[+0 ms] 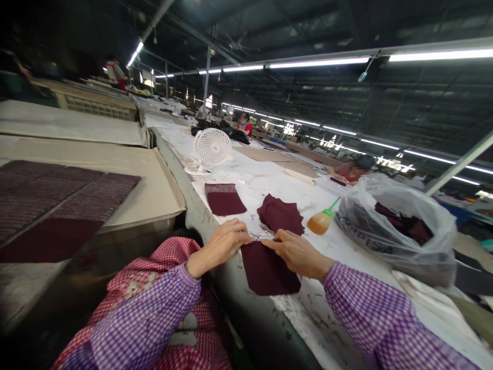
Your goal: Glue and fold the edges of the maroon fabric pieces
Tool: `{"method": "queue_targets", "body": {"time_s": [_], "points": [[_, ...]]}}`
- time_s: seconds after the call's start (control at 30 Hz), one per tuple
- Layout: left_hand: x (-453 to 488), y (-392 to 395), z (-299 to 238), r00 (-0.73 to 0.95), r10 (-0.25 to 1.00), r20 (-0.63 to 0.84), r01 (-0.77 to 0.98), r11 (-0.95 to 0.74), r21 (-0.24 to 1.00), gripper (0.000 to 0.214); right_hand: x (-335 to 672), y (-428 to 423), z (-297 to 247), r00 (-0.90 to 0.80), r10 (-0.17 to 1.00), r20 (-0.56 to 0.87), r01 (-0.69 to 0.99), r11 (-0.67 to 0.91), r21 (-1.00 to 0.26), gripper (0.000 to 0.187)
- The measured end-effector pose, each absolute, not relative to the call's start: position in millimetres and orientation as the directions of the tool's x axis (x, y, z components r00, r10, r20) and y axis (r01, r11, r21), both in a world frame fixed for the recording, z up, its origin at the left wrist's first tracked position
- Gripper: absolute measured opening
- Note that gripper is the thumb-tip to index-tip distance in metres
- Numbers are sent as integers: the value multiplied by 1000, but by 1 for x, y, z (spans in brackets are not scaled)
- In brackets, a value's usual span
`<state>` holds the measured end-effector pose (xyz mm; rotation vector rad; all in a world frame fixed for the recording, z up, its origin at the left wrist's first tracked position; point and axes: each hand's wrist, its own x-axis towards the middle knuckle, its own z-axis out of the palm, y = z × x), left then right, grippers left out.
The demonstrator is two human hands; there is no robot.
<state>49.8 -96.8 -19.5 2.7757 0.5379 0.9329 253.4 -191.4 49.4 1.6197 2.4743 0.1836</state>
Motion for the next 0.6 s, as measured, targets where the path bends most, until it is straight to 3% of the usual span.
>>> {"method": "queue_targets", "body": {"time_s": [0.1,0.3,0.6], "points": [[49,-95,-22,738,386,554,271,-921,281,27,244,-189,54,-387,913,-128,859,408,310,48],[45,-92,-23,664,466,585,188,-861,473,19,234,-187,60,-396,899,-189,805,438,399,51],[37,-89,-22,698,401,594,111,-879,463,25,226,-181,67,-395,886,-243,771,463,436,55]]}}
